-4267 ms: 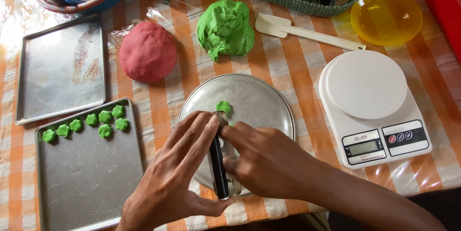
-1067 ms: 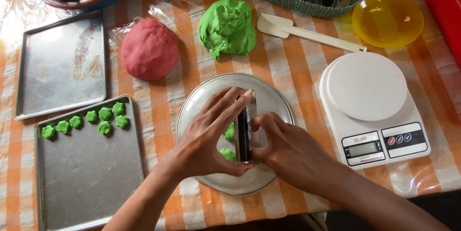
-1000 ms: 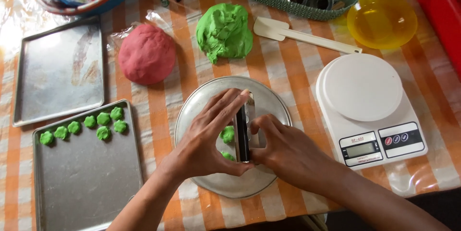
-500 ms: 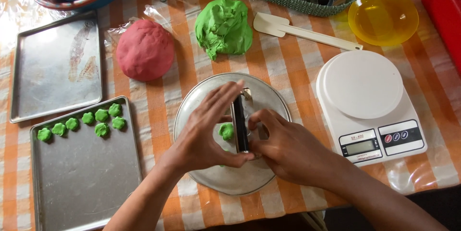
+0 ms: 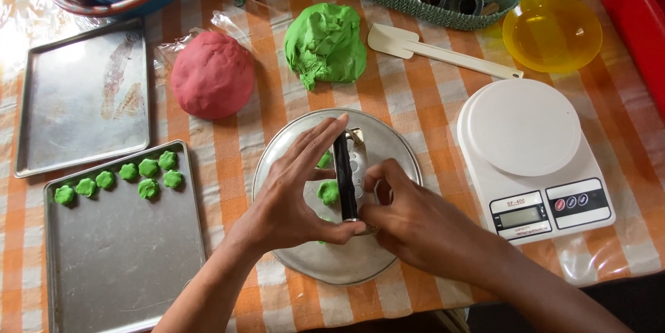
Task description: Molding green dough into flower shapes using a mold and rolling dough balls by hand.
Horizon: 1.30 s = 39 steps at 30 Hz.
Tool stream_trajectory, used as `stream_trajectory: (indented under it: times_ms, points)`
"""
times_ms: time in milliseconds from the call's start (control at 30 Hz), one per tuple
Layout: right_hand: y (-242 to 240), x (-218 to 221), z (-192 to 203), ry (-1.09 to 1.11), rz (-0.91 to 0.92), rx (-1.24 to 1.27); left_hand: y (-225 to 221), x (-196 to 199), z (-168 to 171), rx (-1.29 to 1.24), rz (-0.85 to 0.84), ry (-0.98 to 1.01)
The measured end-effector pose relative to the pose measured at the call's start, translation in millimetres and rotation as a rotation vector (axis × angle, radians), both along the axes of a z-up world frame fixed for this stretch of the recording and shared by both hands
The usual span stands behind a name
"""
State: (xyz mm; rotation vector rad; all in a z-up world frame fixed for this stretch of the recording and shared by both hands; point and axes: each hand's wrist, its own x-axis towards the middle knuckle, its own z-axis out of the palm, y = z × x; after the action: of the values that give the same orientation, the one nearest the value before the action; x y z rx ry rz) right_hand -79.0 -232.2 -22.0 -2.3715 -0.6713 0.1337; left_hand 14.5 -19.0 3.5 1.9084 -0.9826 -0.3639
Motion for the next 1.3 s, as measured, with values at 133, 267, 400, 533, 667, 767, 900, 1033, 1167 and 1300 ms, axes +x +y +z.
stream_trajectory:
  times_ms: [133,267,400,533,667,767,900,1033,1167,1300]
  points:
    - [10.0,-10.0,5.8,-0.045,-0.08,-0.07,2.8,-3.4,0.2,-0.034,0.039,-0.03]
    - [18.0,-16.7,11.9,0.014,-0.026,-0.227,9.1,-10.0,-2.5,0.115,-0.123,-0.187]
    - [17.5,-27.8,16.6,-0.126,-0.027,-0.198,7.3,-13.9,8.8,0.12,-0.141,-0.314]
    - [15.2,-33.0,14.8,-0.084,-0.061,-0.147,5.5,-14.4,20.9,0.12,-0.123,-0.304]
    - [12.3,-29.5,18.3,-0.113,0.037,-0.082,6.2,-9.0,22.9,0.068,-0.184,-0.172]
    - [13.9,-28.8,20.2,-0.111,0.073,-0.113,6.3,-9.1,26.2,0.057,-0.194,-0.114]
    - [3.8,-27.6,18.9,-0.135,-0.093,-0.112,11.2,-16.8,14.4,0.136,-0.177,-0.113]
    - [3.5,-33.3,6.7,0.129,-0.278,0.056,13.7,-8.9,14.1,-0.003,-0.069,-0.075]
    - [12.5,-22.7,24.6,0.501,-0.506,0.298,17.6,-9.8,6.0,-0.087,-0.021,-0.12]
    - [17.1,-14.5,35.0,0.784,-0.591,0.361,18.0,-8.1,3.8,-0.099,-0.006,-0.122]
